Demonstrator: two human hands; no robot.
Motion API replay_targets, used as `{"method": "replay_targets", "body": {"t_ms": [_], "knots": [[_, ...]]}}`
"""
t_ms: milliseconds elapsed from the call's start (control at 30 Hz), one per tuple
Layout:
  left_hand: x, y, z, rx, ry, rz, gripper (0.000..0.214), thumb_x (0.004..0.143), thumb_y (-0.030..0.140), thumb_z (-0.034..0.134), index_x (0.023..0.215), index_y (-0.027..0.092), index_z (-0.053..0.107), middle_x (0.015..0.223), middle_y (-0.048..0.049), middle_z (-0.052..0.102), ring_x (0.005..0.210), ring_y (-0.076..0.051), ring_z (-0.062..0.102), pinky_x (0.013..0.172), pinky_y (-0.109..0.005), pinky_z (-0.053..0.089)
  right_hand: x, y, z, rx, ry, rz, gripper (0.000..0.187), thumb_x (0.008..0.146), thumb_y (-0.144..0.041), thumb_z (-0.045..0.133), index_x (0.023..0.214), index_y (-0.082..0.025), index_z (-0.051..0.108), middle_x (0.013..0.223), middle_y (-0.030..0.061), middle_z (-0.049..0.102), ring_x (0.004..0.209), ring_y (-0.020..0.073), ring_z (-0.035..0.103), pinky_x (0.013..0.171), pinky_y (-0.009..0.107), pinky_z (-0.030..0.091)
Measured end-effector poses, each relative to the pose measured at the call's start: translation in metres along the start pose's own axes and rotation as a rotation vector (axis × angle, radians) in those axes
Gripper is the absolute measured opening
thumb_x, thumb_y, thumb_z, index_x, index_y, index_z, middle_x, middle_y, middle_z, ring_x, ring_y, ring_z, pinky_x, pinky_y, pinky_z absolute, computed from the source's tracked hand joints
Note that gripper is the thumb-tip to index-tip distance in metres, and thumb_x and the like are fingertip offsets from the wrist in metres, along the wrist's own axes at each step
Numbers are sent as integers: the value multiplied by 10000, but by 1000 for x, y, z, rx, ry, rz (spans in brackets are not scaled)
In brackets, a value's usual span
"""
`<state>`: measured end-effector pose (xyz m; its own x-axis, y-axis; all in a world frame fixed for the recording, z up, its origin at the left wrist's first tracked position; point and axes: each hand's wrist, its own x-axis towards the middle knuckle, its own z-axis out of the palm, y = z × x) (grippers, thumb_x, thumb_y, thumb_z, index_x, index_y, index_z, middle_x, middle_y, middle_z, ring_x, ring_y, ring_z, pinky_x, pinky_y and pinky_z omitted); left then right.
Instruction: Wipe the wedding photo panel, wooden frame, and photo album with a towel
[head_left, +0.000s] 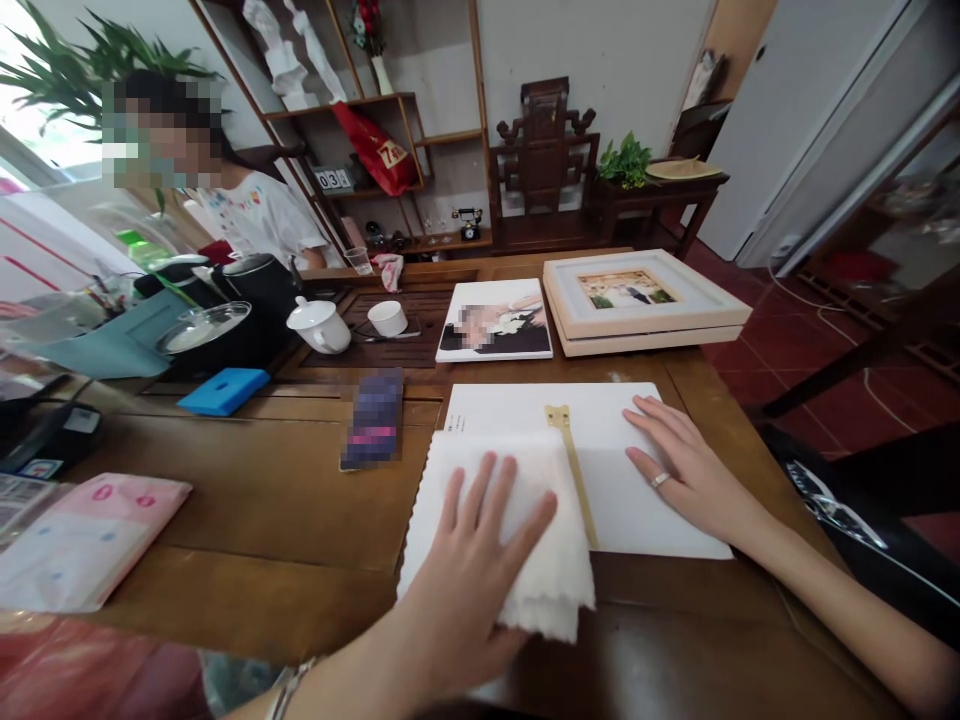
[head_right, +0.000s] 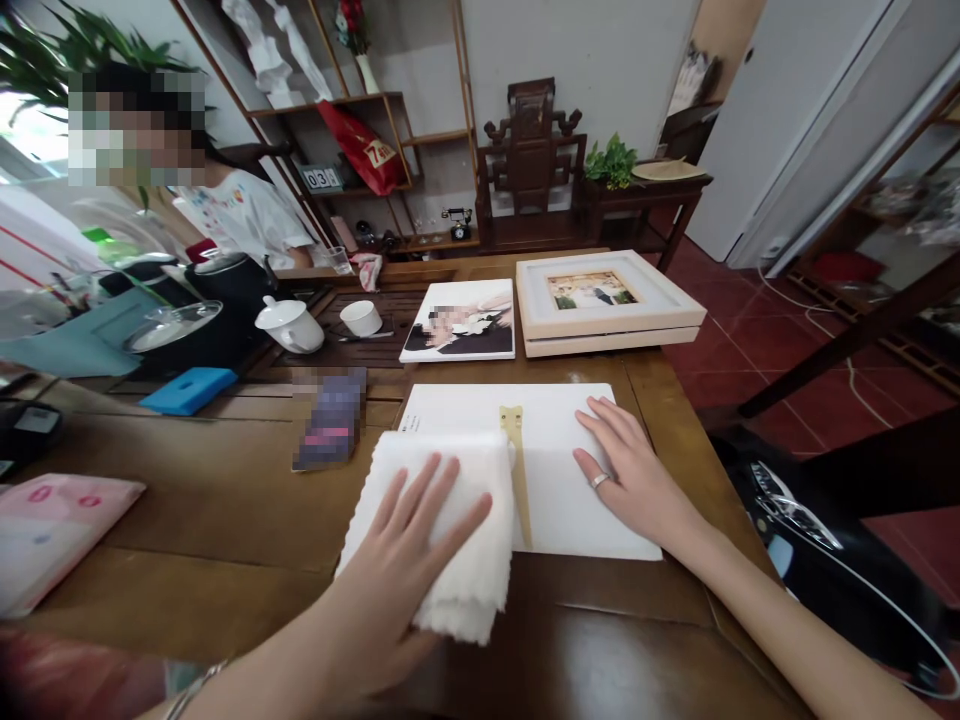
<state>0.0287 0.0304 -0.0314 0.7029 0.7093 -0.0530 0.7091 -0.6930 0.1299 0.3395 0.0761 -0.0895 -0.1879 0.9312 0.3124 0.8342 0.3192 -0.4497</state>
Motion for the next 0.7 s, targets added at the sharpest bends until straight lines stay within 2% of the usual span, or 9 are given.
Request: {"method": "replay_targets", "body": {"t_ms": [67, 167, 300, 500, 600, 700], "knots": [[-9, 8, 2, -5, -5, -1, 1155, 639, 325, 729, 1560, 292, 33, 1629, -162, -44, 1456, -477, -67, 1103, -727, 53, 0, 1, 0, -8, -5, 4, 427, 954, -411, 458, 1347, -246, 476, 1490, 125, 426, 1426, 300, 338, 1148, 560, 349], [-1, 2, 0, -3, -29, -27, 1107, 662, 330, 727, 1557, 310, 77, 1631, -157, -22, 1459, -473, -48, 1109, -716, 66, -1, 2, 0, -9, -9, 4, 432, 955, -415, 456, 1351, -243, 472, 1491, 125, 425, 1429, 299, 332, 1150, 560, 345], [35, -26, -8, 15, -54, -68, 950, 753, 391, 699, 1549, 277, 192, 1617, -195, 69, 1465, -460, -20, 1123, -686, 88, 0, 0, -1, 0, -9, -4, 424, 960, -412, 452, 1343, -234, 480, 1481, 129, 434, 1426, 289, 336, 1162, 557, 326], [86, -63, -15, 28, 74, -80, 723, 895, 437, 569, 1525, 226, 286, 1588, -197, 210, 1469, -427, 111, 1128, -668, 141, 2, -4, -4, 26, -10, 13, 423, 958, -414, 448, 1341, -240, 491, 1481, 132, 436, 1425, 303, 337, 1150, 572, 336], [86, -62, -19, -15, 80, -78, 664, 925, 412, 520, 1522, 231, 292, 1586, -176, 239, 1465, -412, 154, 1122, -675, 171, 2, -5, -4, 41, -10, 15, 423, 958, -419, 441, 1339, -243, 496, 1482, 132, 436, 1420, 305, 346, 1144, 575, 343], [64, -46, -21, -44, 23, -73, 696, 892, 331, 541, 1529, 252, 273, 1597, -144, 229, 1474, -393, 134, 1138, -653, 173, 1, -5, -4, 43, -8, 15, 429, 956, -423, 441, 1338, -237, 503, 1477, 136, 442, 1419, 307, 350, 1149, 567, 339]]}}
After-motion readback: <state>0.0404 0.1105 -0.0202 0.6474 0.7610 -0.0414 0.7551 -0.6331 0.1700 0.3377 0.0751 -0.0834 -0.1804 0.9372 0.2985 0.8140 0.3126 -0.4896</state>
